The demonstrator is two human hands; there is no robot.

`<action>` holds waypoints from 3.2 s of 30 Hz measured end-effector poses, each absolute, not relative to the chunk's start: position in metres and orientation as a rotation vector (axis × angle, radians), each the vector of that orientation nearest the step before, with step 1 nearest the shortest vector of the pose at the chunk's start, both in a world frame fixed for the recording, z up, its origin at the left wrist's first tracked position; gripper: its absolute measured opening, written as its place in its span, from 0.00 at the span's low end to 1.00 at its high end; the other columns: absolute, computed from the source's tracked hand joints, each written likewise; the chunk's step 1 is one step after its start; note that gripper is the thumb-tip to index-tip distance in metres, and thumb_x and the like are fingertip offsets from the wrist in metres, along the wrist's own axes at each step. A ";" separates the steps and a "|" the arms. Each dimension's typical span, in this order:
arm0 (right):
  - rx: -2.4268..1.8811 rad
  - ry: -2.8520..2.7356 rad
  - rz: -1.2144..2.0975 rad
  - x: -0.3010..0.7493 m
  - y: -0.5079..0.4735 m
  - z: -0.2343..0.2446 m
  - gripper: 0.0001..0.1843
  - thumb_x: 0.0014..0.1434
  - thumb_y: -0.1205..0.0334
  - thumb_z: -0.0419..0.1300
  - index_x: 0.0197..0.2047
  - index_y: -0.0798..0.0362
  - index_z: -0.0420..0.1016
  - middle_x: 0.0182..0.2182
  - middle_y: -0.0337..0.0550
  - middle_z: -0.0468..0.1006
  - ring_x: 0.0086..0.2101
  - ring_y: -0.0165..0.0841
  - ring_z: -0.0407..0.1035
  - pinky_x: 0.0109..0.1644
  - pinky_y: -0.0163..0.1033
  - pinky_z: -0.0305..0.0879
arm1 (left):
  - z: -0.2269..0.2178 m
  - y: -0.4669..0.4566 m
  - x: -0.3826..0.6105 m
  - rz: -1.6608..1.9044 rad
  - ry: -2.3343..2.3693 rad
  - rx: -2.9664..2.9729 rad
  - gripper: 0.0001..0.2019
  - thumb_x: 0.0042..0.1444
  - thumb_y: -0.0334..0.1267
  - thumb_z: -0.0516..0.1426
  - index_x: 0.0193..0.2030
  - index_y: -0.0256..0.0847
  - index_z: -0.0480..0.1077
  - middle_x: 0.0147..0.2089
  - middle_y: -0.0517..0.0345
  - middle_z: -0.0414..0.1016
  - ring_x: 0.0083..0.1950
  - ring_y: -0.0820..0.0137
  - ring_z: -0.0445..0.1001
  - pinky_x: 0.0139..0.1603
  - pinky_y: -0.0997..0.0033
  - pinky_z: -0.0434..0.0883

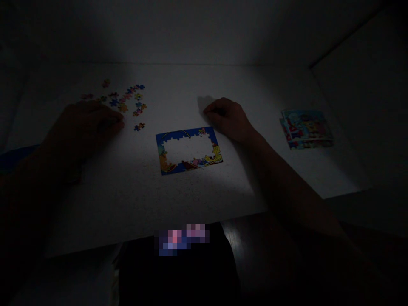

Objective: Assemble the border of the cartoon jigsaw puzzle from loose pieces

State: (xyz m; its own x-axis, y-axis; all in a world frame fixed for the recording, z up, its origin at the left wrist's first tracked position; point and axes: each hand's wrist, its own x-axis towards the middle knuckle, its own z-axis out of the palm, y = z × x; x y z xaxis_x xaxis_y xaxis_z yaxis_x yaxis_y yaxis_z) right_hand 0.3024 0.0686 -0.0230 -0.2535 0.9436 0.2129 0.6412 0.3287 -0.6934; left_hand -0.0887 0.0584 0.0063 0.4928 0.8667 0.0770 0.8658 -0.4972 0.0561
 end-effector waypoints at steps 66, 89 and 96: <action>-1.437 -1.949 0.746 0.300 0.069 -0.019 0.09 0.59 0.62 0.60 0.40 0.51 0.81 0.41 0.46 0.82 0.40 0.37 0.75 0.49 0.46 0.71 | -0.005 0.070 -0.091 0.260 1.616 2.466 0.20 0.63 0.52 0.52 0.51 0.43 0.77 0.45 0.53 0.81 0.48 0.59 0.77 0.59 0.50 0.70; -1.445 -1.953 0.738 0.300 0.068 -0.013 0.12 0.59 0.54 0.59 0.39 0.49 0.82 0.38 0.47 0.83 0.36 0.39 0.77 0.42 0.47 0.73 | 0.013 0.061 -0.115 0.632 1.904 2.381 0.20 0.69 0.44 0.47 0.55 0.42 0.76 0.53 0.47 0.80 0.53 0.58 0.78 0.59 0.55 0.73; -1.456 -1.981 0.706 0.300 0.070 -0.014 0.13 0.59 0.55 0.58 0.38 0.49 0.83 0.37 0.47 0.84 0.35 0.40 0.77 0.42 0.48 0.74 | 0.011 0.053 -0.100 0.526 1.732 2.552 0.17 0.68 0.38 0.47 0.52 0.42 0.76 0.50 0.46 0.81 0.52 0.57 0.78 0.57 0.54 0.75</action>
